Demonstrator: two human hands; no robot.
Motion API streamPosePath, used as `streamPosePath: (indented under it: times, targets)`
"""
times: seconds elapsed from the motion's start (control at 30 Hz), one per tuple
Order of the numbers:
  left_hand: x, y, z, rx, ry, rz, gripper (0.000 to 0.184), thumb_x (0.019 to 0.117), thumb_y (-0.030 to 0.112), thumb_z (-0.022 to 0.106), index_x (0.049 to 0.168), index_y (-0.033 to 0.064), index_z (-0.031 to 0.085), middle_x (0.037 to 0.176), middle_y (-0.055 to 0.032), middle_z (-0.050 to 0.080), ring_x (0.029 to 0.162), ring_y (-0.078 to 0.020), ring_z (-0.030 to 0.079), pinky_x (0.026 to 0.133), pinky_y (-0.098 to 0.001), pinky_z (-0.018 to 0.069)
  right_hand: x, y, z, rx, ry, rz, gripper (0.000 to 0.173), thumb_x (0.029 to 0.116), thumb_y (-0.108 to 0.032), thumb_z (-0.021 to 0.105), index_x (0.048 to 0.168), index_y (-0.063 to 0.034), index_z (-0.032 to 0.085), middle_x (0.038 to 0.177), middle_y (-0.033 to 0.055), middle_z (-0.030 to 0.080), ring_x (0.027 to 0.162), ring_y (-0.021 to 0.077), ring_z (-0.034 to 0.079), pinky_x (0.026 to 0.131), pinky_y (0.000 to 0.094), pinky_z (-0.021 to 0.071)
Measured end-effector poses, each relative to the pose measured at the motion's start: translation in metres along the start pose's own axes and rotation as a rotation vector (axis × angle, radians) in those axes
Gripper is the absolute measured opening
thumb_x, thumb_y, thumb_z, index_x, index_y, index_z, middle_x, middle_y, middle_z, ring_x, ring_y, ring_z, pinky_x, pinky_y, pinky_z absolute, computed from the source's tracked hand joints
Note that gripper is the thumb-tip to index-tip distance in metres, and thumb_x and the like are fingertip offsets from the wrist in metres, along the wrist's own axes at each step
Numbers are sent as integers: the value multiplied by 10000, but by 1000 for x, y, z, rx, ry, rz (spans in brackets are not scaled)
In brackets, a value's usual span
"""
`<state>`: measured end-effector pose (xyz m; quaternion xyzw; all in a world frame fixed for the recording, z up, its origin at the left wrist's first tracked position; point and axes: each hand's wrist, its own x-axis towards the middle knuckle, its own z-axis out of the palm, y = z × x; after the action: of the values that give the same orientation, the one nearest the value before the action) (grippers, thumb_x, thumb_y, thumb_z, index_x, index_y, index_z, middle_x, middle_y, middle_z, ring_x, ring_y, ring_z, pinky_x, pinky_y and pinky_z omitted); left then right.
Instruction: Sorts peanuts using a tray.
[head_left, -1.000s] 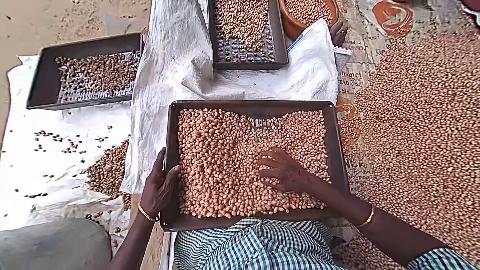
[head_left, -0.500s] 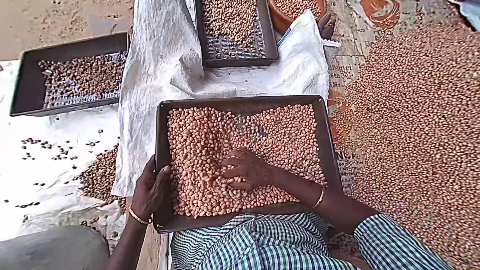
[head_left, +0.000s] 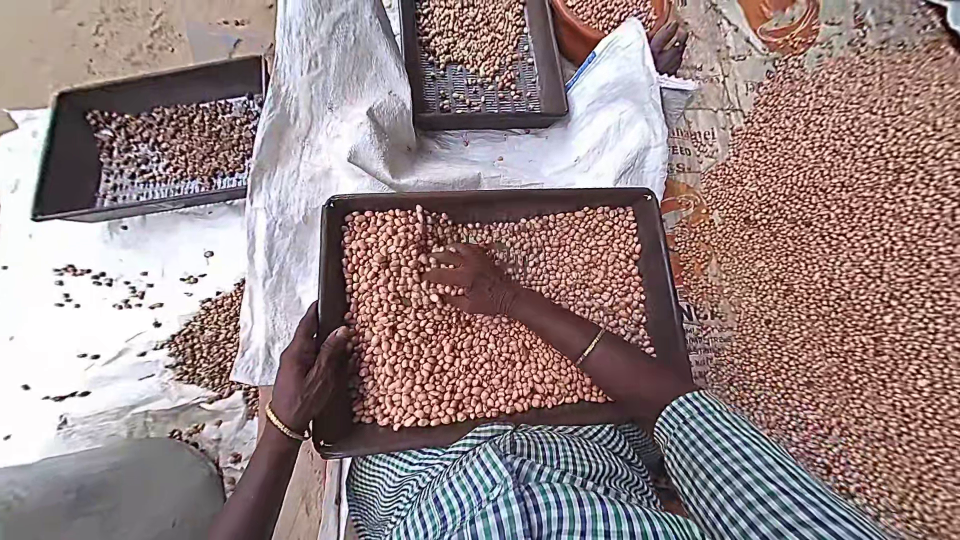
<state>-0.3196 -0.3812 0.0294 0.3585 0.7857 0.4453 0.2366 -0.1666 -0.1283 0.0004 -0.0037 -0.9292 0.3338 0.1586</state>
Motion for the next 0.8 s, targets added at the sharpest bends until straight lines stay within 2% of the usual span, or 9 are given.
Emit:
streamPosePath:
  times: [0.13,0.23,0.33,0.37,0.43,0.5,0.57,0.7,0.8]
  targets:
    - [1,0,0,25,-8,-5,540,1041,227,442,1474,-90,383,1000,-63,641,785,111,576,752,-94,489,-57,-27,-15,119,-301,-121,278,836,-148,699,1087,-56,778,1273,194,689,1244,447,601,1083,666,359]
    - [3,0,2,58,-14,-8,541,1037,247,442,1487,-49,396,1000,-82,647,770,62,582,742,-146,500,-106,-10,-59,-118,-278,-24,240,774,-150,722,1004,-123,787,1275,175,689,1248,469,588,1025,739,336]
    - [1,3,1,73,-45,-52,505,1056,221,428,1513,11,385,1014,-120,642,760,-31,591,743,-254,519,-134,-5,-102,-330,-237,124,224,902,-214,683,1064,-127,811,1436,216,585,1398,565,402,1074,828,172]
    - [1,4,0,70,-44,-63,488,1065,203,429,1517,21,386,1007,-133,644,755,-62,598,741,-288,525,-139,-9,-105,-341,-196,52,241,933,-220,621,1053,-143,816,1406,189,619,1385,542,437,1082,800,210]
    - [0,5,1,62,-35,-80,467,1075,188,425,1512,29,393,977,-122,638,726,-73,595,717,-297,530,-144,-30,-91,-145,-180,-137,282,1028,-216,524,1022,-119,788,1273,128,710,1302,386,583,1112,589,380]
    - [-1,8,2,48,-23,-95,442,1084,167,429,1505,34,408,977,-115,640,724,-66,594,716,-284,529,-136,-52,-55,259,-273,-271,276,1032,-127,509,1006,-2,755,1151,184,734,1207,356,643,1104,465,435]
    - [-1,11,4,46,-16,-110,428,1094,151,423,1504,28,412,1027,-151,647,776,-95,606,764,-315,525,-112,-64,-13,411,-322,-354,272,1028,-73,496,1030,44,741,1073,210,738,1089,356,687,1039,467,479]
    - [-1,12,4,29,0,-108,409,1108,158,390,1493,21,421,1047,-138,644,788,-68,604,768,-271,523,-40,-49,31,48,-198,-469,122,872,-55,657,907,-40,774,844,137,752,804,319,738,747,520,556]
    - [-2,10,1,10,-11,-124,418,1106,160,400,1503,30,418,1017,-144,650,744,-86,588,728,-296,516,-19,-7,8,-228,-17,-291,170,831,-107,678,949,-64,792,1016,161,769,955,376,735,796,579,535]
